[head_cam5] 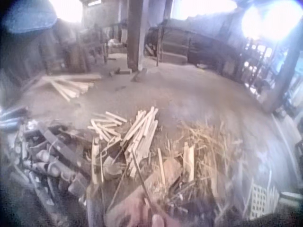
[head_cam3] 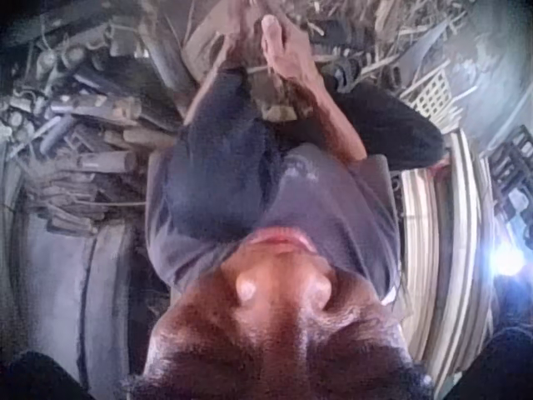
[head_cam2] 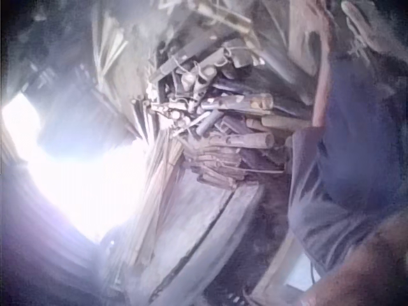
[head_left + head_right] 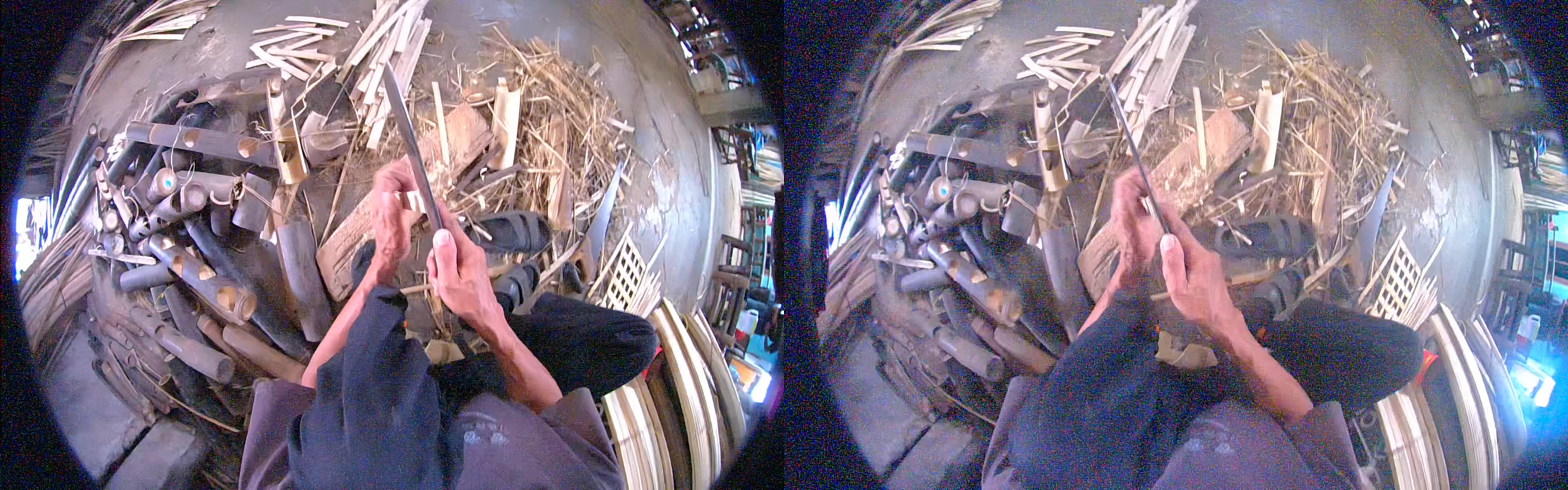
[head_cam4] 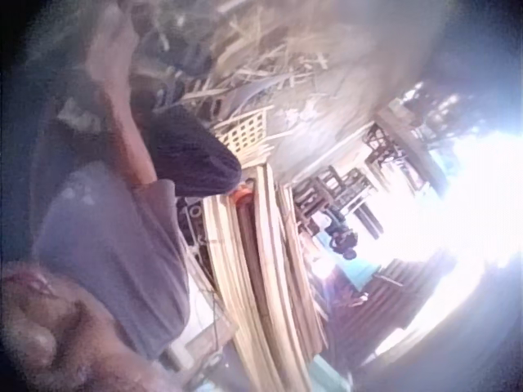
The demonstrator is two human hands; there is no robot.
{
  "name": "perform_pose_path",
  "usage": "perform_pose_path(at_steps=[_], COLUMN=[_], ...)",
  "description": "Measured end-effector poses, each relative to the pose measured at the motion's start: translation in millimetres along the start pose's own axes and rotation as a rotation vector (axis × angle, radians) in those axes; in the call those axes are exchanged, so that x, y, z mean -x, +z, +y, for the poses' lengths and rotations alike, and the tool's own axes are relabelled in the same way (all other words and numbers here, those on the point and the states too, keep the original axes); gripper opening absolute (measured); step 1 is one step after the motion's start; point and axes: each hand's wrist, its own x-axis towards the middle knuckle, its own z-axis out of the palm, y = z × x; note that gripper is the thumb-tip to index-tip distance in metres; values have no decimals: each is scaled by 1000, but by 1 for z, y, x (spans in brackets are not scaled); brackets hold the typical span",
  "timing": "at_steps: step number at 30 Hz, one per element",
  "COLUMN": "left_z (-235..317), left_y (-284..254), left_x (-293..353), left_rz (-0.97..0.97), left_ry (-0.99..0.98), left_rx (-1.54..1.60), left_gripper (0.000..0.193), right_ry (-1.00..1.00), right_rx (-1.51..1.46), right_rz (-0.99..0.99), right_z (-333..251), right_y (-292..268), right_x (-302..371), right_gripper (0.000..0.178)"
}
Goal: The person sits on the floor and uses a knife to shave thin strips from a small piece of wood. The person repeatedly holds the wood and shaves it, then drops the shavings onto the floor.
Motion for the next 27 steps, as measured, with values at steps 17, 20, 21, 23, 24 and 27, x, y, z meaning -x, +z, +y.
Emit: perform_pose_path(at_steps=[17, 20, 21, 23, 24, 27], left_z=[45, 68, 50, 79, 78, 61], left_y=[-77, -60, -48, -27, -8, 10], left_x=[19, 12, 4, -4, -13, -33], left_rz=[82, 54, -42, -173, -250, -573], left_ry=[-1, 25, 124, 298, 392, 470], left_rx=[-513, -458, -448, -557, -549, -748], left_gripper=[23, 22, 25, 27, 28, 26], right_ry=[-6, -109, -98, 32, 135, 84], right_rx=[-144, 318, 292, 119, 62, -14], right_rz=[-99, -13, 73, -16, -55, -72], right_z=[5, 94, 112, 98, 89, 83], right_y=[-8, 0, -7, -4, -16, -24], right_x=[-6, -29, -33, -36, -36, -41], right_gripper=[49, 46, 48, 46, 45, 44])
